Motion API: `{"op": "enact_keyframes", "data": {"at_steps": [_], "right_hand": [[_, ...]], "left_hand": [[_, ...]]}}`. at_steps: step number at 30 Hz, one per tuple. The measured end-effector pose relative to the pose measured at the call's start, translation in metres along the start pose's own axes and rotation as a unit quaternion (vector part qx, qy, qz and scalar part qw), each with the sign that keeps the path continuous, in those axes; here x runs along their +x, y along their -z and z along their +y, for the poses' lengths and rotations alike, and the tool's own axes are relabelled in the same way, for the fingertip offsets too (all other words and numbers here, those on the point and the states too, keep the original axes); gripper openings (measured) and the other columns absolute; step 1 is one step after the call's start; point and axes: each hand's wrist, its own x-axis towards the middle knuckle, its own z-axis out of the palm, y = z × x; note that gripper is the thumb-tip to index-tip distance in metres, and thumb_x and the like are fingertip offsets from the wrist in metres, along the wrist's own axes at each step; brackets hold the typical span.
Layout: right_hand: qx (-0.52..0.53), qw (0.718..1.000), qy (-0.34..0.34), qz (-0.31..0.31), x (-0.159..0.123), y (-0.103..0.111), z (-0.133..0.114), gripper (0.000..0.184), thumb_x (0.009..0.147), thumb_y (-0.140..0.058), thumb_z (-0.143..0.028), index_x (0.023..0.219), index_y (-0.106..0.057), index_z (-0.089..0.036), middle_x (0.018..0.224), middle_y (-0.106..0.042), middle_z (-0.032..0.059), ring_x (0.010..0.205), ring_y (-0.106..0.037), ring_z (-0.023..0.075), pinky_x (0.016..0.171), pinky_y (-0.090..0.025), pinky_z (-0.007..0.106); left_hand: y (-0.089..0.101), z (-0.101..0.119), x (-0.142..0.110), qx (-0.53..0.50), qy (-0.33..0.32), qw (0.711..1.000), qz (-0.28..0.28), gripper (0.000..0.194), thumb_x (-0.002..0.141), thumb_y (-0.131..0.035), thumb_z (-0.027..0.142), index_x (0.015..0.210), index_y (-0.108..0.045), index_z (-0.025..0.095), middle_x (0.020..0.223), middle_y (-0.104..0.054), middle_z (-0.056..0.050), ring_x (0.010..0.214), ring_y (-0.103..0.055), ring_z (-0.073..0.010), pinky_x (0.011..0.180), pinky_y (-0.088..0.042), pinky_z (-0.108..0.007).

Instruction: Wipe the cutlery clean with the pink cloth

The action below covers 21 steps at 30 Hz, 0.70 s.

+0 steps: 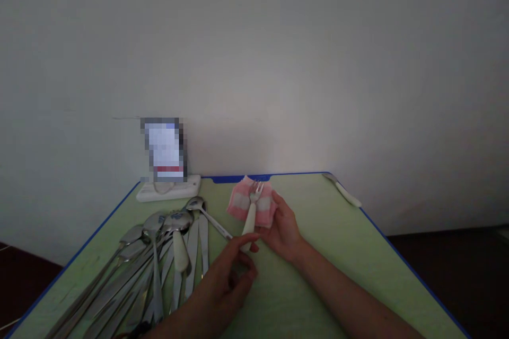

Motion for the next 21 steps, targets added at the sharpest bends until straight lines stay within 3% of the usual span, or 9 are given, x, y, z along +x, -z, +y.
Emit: {"op": "enact_keyframes", "data": {"at_steps": [3,7,11,16,21], "right_hand": [[0.009,1.000,-0.008,-0.018,-0.003,-0.001,-0.003,0.048,0.082,-0.042,-0.054,0.104,-0.060,-0.015,0.084,-0.069,0.0060,0.083,-0.063,0.0212,0.082,-0.046,0.036],[0.010,1.000,-0.002,-0.026,-0.002,0.003,-0.003,0.056,0.079,-0.041,-0.062,0.097,-0.062,-0.014,0.085,-0.069,0.0077,0.087,-0.061,0.0227,0.084,-0.044,0.037],[-0.012,0.999,-0.026,-0.029,-0.001,0.004,-0.001,0.042,0.079,-0.044,-0.052,0.082,-0.064,-0.015,0.076,-0.068,0.0063,0.080,-0.061,0.0214,0.077,-0.045,0.035],[-0.046,0.999,-0.015,-0.025,0.003,0.007,0.005,0.018,0.074,-0.050,-0.029,0.063,-0.059,-0.017,0.060,-0.061,0.0006,0.064,-0.056,0.0161,0.069,-0.045,0.029],[-0.052,0.999,-0.007,-0.002,0.003,0.005,0.008,0.018,0.074,-0.057,-0.031,0.077,-0.066,-0.016,0.066,-0.064,-0.0005,0.062,-0.055,0.0134,0.068,-0.044,0.027]], "left_hand": [[-0.001,0.002,0.000,0.007,0.008,1.000,0.018,0.045,0.085,-0.045,0.022,0.129,-0.038,0.026,0.103,-0.052,-0.005,0.059,-0.046,-0.0080,0.052,-0.041,-0.019],[-0.001,0.001,0.000,-0.012,0.022,0.999,0.030,0.049,0.085,-0.046,0.025,0.133,-0.032,0.028,0.111,-0.050,-0.006,0.057,-0.047,-0.0066,0.054,-0.043,-0.020],[-0.001,-0.001,0.000,-0.045,0.019,0.999,0.023,0.051,0.089,-0.042,0.027,0.137,-0.024,0.031,0.112,-0.047,-0.007,0.054,-0.046,-0.0058,0.052,-0.045,-0.021],[0.000,0.000,0.001,-0.048,0.011,0.998,0.024,0.048,0.089,-0.041,0.027,0.136,-0.028,0.030,0.111,-0.048,-0.007,0.060,-0.048,-0.0089,0.053,-0.045,-0.021],[0.002,0.003,-0.001,0.007,-0.005,1.000,0.004,0.034,0.088,-0.044,0.021,0.122,-0.047,0.025,0.098,-0.053,-0.003,0.071,-0.050,-0.0125,0.061,-0.042,-0.022]]}}
